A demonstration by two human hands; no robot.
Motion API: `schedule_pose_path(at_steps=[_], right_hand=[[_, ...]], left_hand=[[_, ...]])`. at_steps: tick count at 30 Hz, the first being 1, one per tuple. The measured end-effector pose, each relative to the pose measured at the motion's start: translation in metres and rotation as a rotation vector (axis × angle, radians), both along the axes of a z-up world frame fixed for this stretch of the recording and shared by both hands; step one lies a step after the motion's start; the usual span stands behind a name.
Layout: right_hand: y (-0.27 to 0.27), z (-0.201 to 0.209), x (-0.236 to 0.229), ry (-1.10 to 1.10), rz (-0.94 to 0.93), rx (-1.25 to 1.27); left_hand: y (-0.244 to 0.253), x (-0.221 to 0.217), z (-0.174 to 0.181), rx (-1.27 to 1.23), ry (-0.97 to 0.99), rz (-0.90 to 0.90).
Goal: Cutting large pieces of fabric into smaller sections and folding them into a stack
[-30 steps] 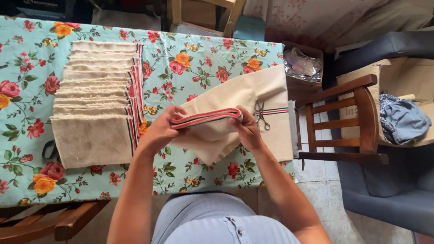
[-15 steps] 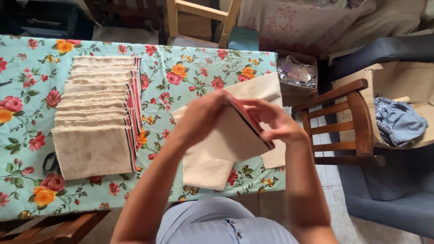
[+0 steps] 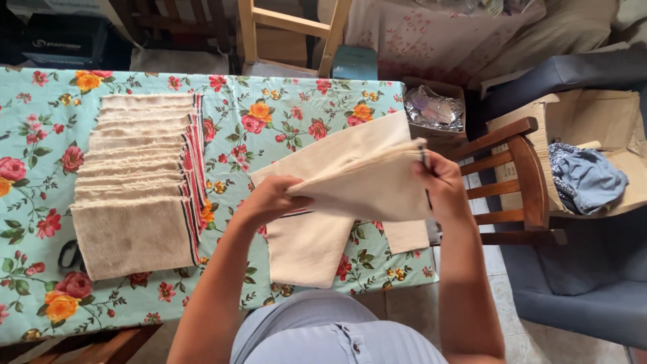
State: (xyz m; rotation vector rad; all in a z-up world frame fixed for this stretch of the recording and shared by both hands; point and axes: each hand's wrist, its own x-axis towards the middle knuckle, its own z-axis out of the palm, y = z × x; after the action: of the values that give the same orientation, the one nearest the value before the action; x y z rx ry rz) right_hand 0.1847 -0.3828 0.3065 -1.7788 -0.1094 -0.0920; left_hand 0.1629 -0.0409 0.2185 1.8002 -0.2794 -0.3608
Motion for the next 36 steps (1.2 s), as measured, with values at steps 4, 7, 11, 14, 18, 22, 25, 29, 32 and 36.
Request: schedule_pose_path(at_steps=[4, 7, 11, 14, 18, 22, 25, 29, 32, 36], right_hand=[[0.047, 0.057, -0.029, 0.026, -0.034, 0.192], [0.080, 0.063, -0.045, 0.173, -0.146, 0.347], [0.047, -0.066, -0.026, 0.117, -0.286, 0.043], [0.043, -0.103, -0.028, -0.063, -0.326, -0.184], [0.044, -0.105, -0.020, -0.224, -0.417, -0.241], [0.057, -0.084, -0.014, -0.059, -0.337, -0.061], [0.057, -0.068, -0.025, 0.174, -0.229, 0.358], [0.027, -0.105, -0.057, 0.501, 0.058, 0.367], [0.036, -0.142, -0.053, 0.457, 0.076, -0.155], [0.044, -0.158, -0.047, 0.323, -0.052, -0.155]], left_hand=[[-0.001, -0.009, 0.060, -0.536, 0.176, 0.166], [-0.012, -0.005, 0.032, -0.579, 0.278, 0.064], [-0.034, 0.008, -0.014, -0.256, 0.157, 0.570], [-0.044, -0.006, -0.003, -0.014, -0.023, 0.752], [-0.036, -0.011, 0.002, 0.184, -0.205, 0.921], [-0.034, -0.003, 0.009, 0.039, -0.079, 0.908], [-0.030, -0.004, 0.015, -0.351, 0.226, 0.783], [-0.017, -0.028, -0.028, -0.307, 0.598, 0.597], [-0.025, -0.045, -0.078, -0.045, 0.499, 0.628], [-0.018, -0.049, -0.096, 0.154, 0.150, 0.817]])
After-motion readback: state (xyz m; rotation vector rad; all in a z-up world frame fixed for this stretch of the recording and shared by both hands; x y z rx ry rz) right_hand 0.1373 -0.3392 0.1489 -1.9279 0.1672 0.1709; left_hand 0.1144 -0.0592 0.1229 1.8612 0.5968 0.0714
